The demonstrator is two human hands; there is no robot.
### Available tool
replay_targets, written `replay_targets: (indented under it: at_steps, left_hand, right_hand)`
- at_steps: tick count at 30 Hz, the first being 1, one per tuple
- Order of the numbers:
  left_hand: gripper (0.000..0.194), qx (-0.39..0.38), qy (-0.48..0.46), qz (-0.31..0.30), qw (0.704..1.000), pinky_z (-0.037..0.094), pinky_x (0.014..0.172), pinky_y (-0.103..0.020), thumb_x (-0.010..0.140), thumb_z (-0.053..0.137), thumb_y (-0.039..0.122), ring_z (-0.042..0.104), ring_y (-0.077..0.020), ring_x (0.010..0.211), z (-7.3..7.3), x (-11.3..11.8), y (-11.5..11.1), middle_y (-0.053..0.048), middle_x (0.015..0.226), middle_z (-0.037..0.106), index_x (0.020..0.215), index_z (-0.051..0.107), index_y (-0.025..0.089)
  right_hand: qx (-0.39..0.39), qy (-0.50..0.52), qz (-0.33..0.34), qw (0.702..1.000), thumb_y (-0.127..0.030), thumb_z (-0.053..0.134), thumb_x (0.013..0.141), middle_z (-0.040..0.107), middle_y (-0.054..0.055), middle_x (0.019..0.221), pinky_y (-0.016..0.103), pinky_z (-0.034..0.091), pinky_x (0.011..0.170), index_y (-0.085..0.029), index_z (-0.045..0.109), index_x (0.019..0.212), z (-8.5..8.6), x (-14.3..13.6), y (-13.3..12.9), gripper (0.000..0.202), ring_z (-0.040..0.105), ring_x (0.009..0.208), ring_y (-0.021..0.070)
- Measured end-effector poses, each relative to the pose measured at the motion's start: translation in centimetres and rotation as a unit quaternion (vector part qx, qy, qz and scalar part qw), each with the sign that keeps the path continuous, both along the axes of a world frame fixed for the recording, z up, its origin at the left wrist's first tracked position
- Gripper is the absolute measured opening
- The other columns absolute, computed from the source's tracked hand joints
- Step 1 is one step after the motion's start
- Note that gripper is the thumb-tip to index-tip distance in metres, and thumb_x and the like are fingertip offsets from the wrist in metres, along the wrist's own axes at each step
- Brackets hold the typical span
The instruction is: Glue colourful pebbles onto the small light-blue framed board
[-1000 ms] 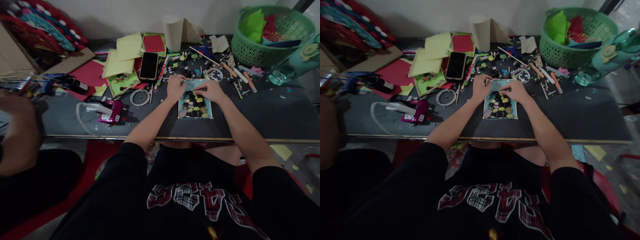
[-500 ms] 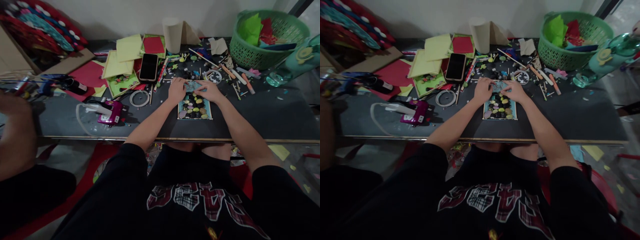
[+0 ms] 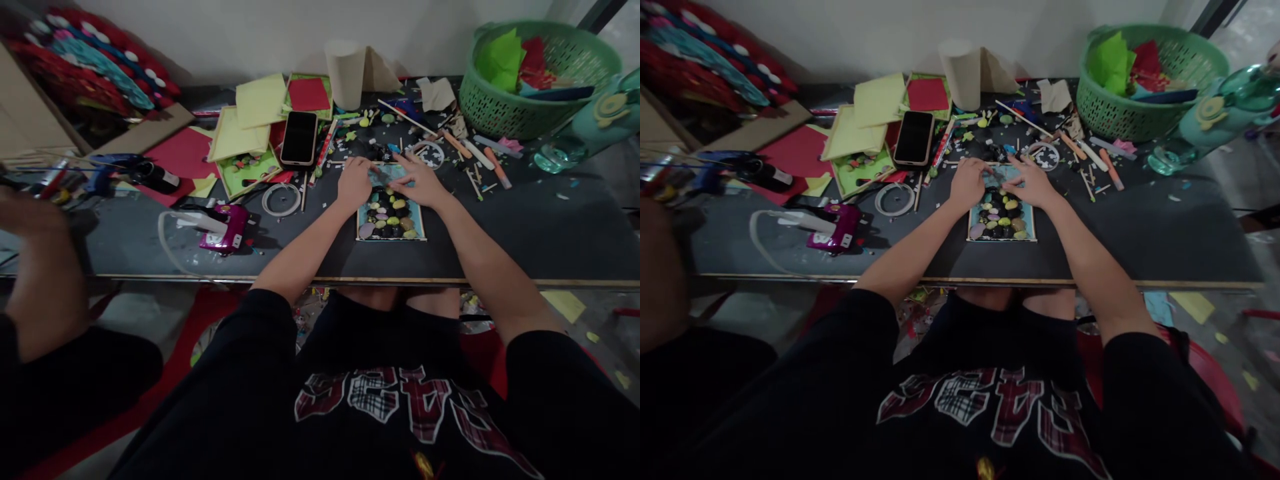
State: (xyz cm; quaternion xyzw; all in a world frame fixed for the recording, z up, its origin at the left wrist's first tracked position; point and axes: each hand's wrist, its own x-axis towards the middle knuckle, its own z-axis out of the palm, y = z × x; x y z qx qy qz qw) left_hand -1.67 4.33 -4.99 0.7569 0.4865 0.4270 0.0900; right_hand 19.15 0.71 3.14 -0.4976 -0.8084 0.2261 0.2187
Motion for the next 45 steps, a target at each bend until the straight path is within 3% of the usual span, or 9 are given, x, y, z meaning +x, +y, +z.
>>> replay_targets:
  at_steps: [5, 10, 13, 17, 25, 31, 37, 45]
  left_hand:
    - [0.026, 0.006, -0.021, 0.018, 1.0, 0.048, 0.108, -0.052, 0.097, 0.045, 0.028, 0.062, -0.0304, 0.11, 0.3, -0.5, 0.1, -0.012, 0.104, 0.071, 0.091, 0.07, 0.024]
    - [0.042, -0.041, 0.045, 0.013, 0.998, 0.044, 0.116, -0.049, 0.093, 0.041, 0.016, 0.062, -0.0283, 0.124, 1.9, -0.5, -0.7, -0.009, 0.133, 0.069, 0.126, 0.066, 0.024]
    - [0.041, -0.079, 0.092, 0.016, 0.993, 0.042, 0.12, -0.049, 0.091, 0.039, 0.012, 0.059, -0.028, 0.129, 2.9, -0.1, -1.5, -0.008, 0.14, 0.066, 0.115, 0.071, 0.023]
    - [0.031, -0.075, 0.091, 0.01, 0.993, 0.044, 0.117, -0.05, 0.089, 0.045, 0.013, 0.063, -0.0294, 0.121, 3.4, 0.2, -2.1, -0.01, 0.125, 0.072, 0.101, 0.073, 0.02]
    - [0.021, -0.096, 0.071, 0.012, 0.993, 0.048, 0.11, -0.051, 0.085, 0.057, 0.011, 0.065, -0.031, 0.113, 3.4, 0.0, -1.5, -0.012, 0.113, 0.074, 0.096, 0.073, 0.018]
    - [0.014, -0.082, 0.051, 0.026, 0.995, 0.049, 0.106, -0.05, 0.085, 0.062, 0.015, 0.066, -0.0304, 0.106, 2.6, 0.0, -0.7, -0.012, 0.107, 0.074, 0.094, 0.073, 0.018]
    - [0.018, -0.067, 0.054, 0.026, 0.996, 0.046, 0.11, -0.053, 0.088, 0.056, 0.014, 0.065, -0.0313, 0.112, 2.2, 0.1, -0.8, -0.012, 0.111, 0.072, 0.098, 0.071, 0.019]
    - [0.02, -0.075, 0.07, 0.049, 0.994, 0.051, 0.106, -0.048, 0.09, 0.059, 0.013, 0.064, -0.0314, 0.114, 3.1, 0.4, -1.6, -0.013, 0.116, 0.065, 0.108, 0.063, 0.02]
  right_hand:
    - [0.072, 0.082, 0.012, 0.994, -0.068, 0.062, 0.088, 0.063, -0.003, 0.145, 0.054, 0.031, 0.127, -0.034, 0.082, 0.097, -0.2, 0.3, 0.0, 0.041, 0.043, 0.148, 0.0335]
    - [0.114, 0.046, 0.024, 0.992, -0.084, 0.043, 0.087, 0.067, -0.001, 0.14, 0.06, 0.033, 0.125, -0.032, 0.084, 0.094, -0.7, 0.3, 0.4, 0.066, 0.049, 0.143, 0.0364]
    - [0.129, 0.012, 0.036, 0.991, -0.079, 0.039, 0.092, 0.065, 0.0, 0.142, 0.06, 0.035, 0.123, -0.031, 0.083, 0.098, -1.2, 0.4, 0.7, 0.066, 0.05, 0.142, 0.0358]
    - [0.139, -0.004, 0.042, 0.989, -0.07, 0.04, 0.096, 0.066, 0.001, 0.141, 0.058, 0.039, 0.122, -0.031, 0.083, 0.1, -1.4, 0.5, 0.8, 0.058, 0.053, 0.14, 0.0338]
    - [0.15, -0.012, 0.038, 0.988, -0.051, 0.051, 0.096, 0.067, 0.004, 0.138, 0.058, 0.042, 0.119, -0.027, 0.083, 0.086, -2.0, 0.5, 0.8, 0.041, 0.055, 0.136, 0.0331]
    - [0.157, 0.005, 0.059, 0.986, -0.039, 0.055, 0.093, 0.073, 0.003, 0.13, 0.054, 0.044, 0.117, -0.026, 0.081, 0.076, -2.6, 0.1, 1.3, 0.034, 0.058, 0.132, 0.0308]
    - [0.159, -0.012, 0.066, 0.985, -0.045, 0.054, 0.095, 0.072, 0.002, 0.131, 0.057, 0.043, 0.117, -0.027, 0.08, 0.08, -2.1, 0.4, 1.0, 0.035, 0.056, 0.135, 0.0316]
    - [0.183, 0.006, 0.03, 0.983, -0.05, 0.044, 0.099, 0.077, 0.006, 0.121, 0.055, 0.05, 0.107, -0.024, 0.079, 0.074, -1.9, 0.1, 0.5, 0.05, 0.065, 0.117, 0.03]
